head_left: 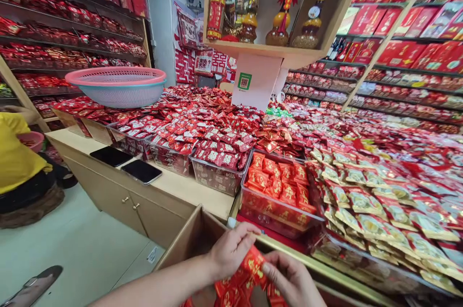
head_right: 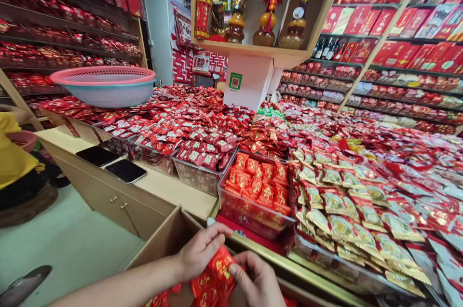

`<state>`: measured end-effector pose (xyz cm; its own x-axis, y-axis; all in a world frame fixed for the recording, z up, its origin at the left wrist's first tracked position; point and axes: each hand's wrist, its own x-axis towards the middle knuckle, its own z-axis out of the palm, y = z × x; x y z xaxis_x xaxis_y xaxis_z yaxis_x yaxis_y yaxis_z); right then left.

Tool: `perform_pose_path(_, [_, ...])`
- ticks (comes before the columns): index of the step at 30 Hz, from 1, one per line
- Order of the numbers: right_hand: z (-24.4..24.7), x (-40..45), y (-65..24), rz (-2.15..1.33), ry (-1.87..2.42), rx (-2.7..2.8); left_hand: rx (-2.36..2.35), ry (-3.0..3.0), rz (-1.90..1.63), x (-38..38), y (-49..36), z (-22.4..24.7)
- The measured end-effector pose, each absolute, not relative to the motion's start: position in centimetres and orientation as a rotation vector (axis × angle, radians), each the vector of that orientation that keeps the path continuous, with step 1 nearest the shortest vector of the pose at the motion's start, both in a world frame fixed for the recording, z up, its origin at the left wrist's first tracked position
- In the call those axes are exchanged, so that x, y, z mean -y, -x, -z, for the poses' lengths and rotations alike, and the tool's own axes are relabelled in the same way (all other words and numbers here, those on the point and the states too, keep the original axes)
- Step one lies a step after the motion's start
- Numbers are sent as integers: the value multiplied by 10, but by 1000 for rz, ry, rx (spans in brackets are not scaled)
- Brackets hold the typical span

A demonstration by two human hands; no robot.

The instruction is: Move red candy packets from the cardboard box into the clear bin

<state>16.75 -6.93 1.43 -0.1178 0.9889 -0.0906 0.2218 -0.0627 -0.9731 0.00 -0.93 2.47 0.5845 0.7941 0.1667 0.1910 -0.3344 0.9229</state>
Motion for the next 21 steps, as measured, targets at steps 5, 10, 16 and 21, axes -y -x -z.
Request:
perform_pose_path(5, [-23,75,-169,-1263,1344,1161,-700,-1548,-663,9,-5,-27])
perform_pose_path(10, [-18,77,-166,-1352,1277,974,-639,-1343,-665,9,-10,-21])
perform_pose_path(16, [-18,77,-159,-1333,1194,878,-634,-1315,-685,5,-9,-15])
perform_pose_path(21, [-30,83,-170,-1083,1271,1152,-740,-1910,-826,7,6,-60])
